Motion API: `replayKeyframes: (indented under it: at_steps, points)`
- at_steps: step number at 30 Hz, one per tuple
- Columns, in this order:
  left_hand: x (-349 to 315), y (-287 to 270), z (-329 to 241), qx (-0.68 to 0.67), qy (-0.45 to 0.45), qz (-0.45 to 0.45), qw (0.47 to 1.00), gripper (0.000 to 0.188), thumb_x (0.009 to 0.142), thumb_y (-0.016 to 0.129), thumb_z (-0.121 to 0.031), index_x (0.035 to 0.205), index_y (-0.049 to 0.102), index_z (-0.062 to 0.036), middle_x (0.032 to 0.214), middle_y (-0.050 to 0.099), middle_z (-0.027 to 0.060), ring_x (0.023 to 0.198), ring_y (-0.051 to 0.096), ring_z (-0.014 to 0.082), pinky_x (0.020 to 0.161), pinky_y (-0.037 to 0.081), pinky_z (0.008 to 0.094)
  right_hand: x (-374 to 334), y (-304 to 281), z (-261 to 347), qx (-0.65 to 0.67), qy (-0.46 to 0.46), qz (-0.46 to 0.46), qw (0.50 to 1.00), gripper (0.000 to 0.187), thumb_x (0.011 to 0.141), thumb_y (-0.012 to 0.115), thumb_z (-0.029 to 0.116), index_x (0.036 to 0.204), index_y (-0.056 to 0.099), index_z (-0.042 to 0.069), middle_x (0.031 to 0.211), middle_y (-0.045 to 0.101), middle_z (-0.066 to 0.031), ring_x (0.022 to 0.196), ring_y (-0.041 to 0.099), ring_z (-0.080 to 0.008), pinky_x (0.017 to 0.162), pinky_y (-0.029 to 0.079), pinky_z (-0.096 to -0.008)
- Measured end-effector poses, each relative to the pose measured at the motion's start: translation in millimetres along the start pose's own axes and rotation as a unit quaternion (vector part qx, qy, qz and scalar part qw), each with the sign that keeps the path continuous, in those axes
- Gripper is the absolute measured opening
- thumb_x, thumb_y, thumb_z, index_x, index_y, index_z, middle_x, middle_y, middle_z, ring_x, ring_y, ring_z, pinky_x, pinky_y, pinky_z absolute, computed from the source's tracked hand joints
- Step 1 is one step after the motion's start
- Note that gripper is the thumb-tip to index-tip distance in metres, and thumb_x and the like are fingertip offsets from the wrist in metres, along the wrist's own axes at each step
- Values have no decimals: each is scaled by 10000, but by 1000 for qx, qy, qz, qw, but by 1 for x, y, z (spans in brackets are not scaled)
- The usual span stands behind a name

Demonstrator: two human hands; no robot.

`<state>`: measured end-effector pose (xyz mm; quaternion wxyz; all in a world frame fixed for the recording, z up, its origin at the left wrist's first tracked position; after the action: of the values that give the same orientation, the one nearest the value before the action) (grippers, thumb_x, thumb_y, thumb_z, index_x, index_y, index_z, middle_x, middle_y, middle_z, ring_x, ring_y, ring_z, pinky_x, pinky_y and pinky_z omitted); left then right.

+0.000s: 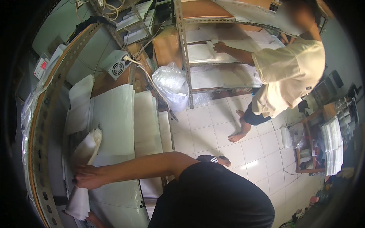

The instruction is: The person repeatedly picks up stacks of white fabric, folds them, and places them on a table. They also move to a shelf to retrieve more fabric and return to the table to continue folding.

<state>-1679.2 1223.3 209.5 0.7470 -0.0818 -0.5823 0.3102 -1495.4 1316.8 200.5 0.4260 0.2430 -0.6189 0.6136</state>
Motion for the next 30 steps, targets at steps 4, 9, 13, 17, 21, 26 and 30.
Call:
replayKeyframes:
  at_steps: [4, 9, 13, 17, 21, 26, 30]
  points:
    - [4, -22, -20, -169, 9, 98, 981, 594, 786, 697, -160, 1327, 480, -49, 1327, 531, 128, 1158, 561, 328, 986, 416, 458, -31, -55, 32, 39, 50, -44, 997, 225, 784, 594, 135, 928, 613, -36, 734, 604, -137, 606, 628, -281, 564, 499, -395]
    - [24, -48, -58, -350, 38, 231, 907, 570, 804, 684, -171, 1316, 479, -30, 1319, 528, 155, 1161, 555, 332, 992, 408, 461, -49, -149, 93, 208, 209, -133, 946, 262, 681, 580, -19, 943, 591, -26, 802, 631, -167, 737, 647, -329, 649, 504, -436]
    - [33, -71, -104, -468, 75, 337, 813, 552, 819, 673, -181, 1308, 477, -15, 1313, 525, 176, 1163, 551, 335, 996, 402, 464, -90, -219, 109, 370, 276, -229, 857, 342, 738, 639, -44, 1075, 584, -19, 971, 661, -144, 886, 672, -271, 763, 517, -356]
    - [37, -118, -174, -558, 145, 410, 707, 536, 835, 663, -190, 1300, 476, 0, 1306, 522, 198, 1165, 546, 339, 1001, 396, 467, -159, -271, 144, 371, 370, -332, 785, 322, 868, 657, 25, 1178, 592, -32, 1068, 670, -84, 988, 622, -143, 874, 492, -287]
    - [18, -189, -273, -645, 250, 475, 543, 523, 850, 652, -199, 1292, 474, 15, 1300, 519, 219, 1167, 542, 342, 1006, 390, 469, -235, -292, 195, 340, 473, -526, 620, 254, 880, 656, 52, 1118, 622, -30, 1052, 669, -74, 973, 613, -127, 864, 492, -280]
    - [-86, -335, -422, -728, 458, 184, 475, 491, 901, 543, -264, 1291, 482, 28, 1394, 388, 279, 1341, 313, 442, 1119, 105, 618, -328, -336, 298, 53, 534, -646, 543, 286, 833, 640, 44, 1109, 631, -32, 1041, 662, -80, 942, 609, -140, 833, 487, -286]
    - [-166, -466, -523, -850, 421, 209, 240, 483, 954, 452, -226, 1383, 478, -3, 1495, 370, 208, 1449, 169, 413, 1153, 97, 567, -416, -393, 421, -125, 545, -749, 355, 358, 846, 642, 61, 1185, 586, -38, 1074, 649, -107, 960, 619, -198, 815, 486, -314]
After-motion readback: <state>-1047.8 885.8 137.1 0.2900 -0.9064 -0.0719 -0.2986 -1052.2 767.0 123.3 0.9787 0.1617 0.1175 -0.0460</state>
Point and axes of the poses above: each hand's wrist, its own x-axis towards the middle knuckle, its own y-axis out of the palm, z = x × y, the point moved 1 cm from there along x, towards the middle knuckle
